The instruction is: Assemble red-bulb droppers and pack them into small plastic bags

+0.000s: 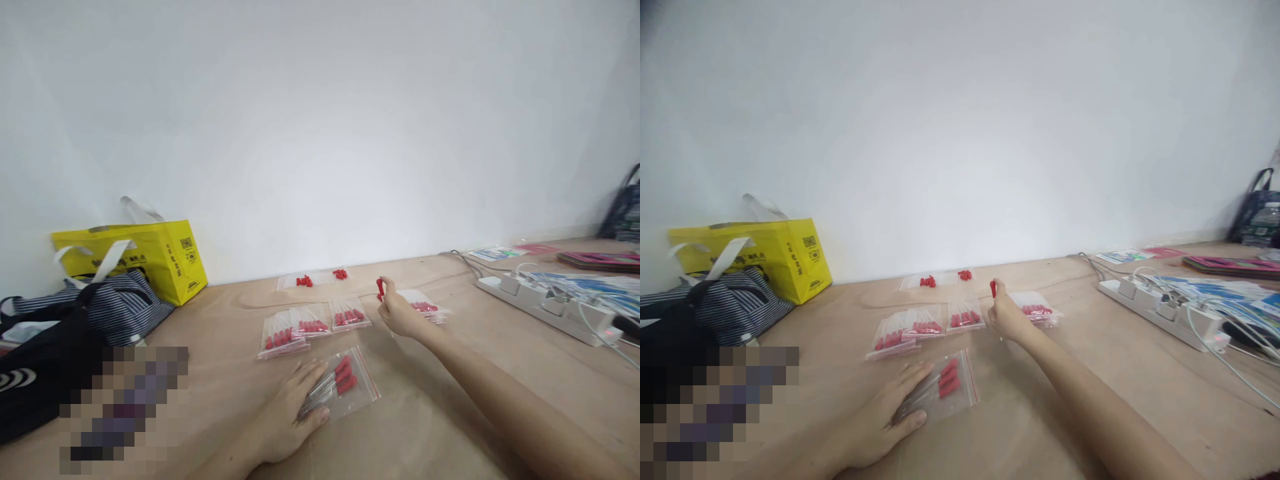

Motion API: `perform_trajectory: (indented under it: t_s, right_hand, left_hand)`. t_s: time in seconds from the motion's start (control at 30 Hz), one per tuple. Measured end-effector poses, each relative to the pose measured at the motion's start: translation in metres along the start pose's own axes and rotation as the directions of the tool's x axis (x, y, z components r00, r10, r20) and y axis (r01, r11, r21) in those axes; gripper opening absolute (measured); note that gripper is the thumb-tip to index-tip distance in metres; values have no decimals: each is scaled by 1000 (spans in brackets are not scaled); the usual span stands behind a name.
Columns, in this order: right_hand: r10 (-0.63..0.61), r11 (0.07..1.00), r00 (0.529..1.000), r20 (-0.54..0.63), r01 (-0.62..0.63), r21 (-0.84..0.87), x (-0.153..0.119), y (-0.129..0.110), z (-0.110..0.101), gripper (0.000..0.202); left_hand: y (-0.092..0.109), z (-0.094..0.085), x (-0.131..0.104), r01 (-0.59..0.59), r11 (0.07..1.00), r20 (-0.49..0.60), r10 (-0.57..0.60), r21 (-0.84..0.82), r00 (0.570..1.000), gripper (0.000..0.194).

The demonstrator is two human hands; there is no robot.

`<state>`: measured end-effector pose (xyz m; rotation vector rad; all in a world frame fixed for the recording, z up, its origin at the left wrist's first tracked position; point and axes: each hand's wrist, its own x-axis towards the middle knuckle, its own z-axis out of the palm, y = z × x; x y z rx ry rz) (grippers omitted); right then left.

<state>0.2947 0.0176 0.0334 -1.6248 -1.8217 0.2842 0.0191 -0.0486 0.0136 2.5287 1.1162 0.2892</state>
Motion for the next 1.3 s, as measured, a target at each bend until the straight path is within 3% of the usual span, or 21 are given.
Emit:
perform_trajectory:
  t_s: [0.1, 0.2, 0.33, 0.43, 0.7, 0.83, 1.03, 1.23, 1.3]
  right_hand:
    - [42, 891, 998, -40, -19, 454, -21, 3, -1, 57]
    - [200, 700, 979, -45, -111, 706, -41, 3, 15, 63]
    - [341, 550, 940, -11, -190, 813, -52, -1, 34, 64]
    - [377, 482, 926, 28, -222, 847, -54, -6, 37, 62]
    - [288, 322, 946, 150, -244, 915, -67, -18, 39, 52]
    - [250, 347, 951, 182, -263, 900, -69, -19, 43, 52]
    - [143, 579, 947, 287, -316, 752, -69, -17, 41, 41]
    - [103, 641, 962, 254, -259, 723, -69, -15, 42, 37]
    - [43, 663, 953, 301, -252, 705, -68, -14, 41, 32]
  left_hand:
    - [-3, 0, 2, -24, 1000, -8, 24, -2, 1000, 54]
    - [-10, 0, 3, -66, 997, 33, 67, -30, 997, 54]
    - [-19, 1, 2, -14, 999, 70, 16, -38, 997, 60]
    - [-18, 2, 2, -14, 1000, 52, 16, -26, 999, 62]
    - [3, -6, 3, -52, 999, 19, 52, 10, 998, 55]
    - [4, -6, 3, -51, 998, 9, 51, 22, 999, 55]
    - [1, -3, 3, -67, 998, -3, 67, 15, 998, 55]
    - [4, -5, 3, -43, 998, 21, 42, 45, 999, 55]
    - [4, -6, 3, -44, 997, 34, 42, 63, 999, 55]
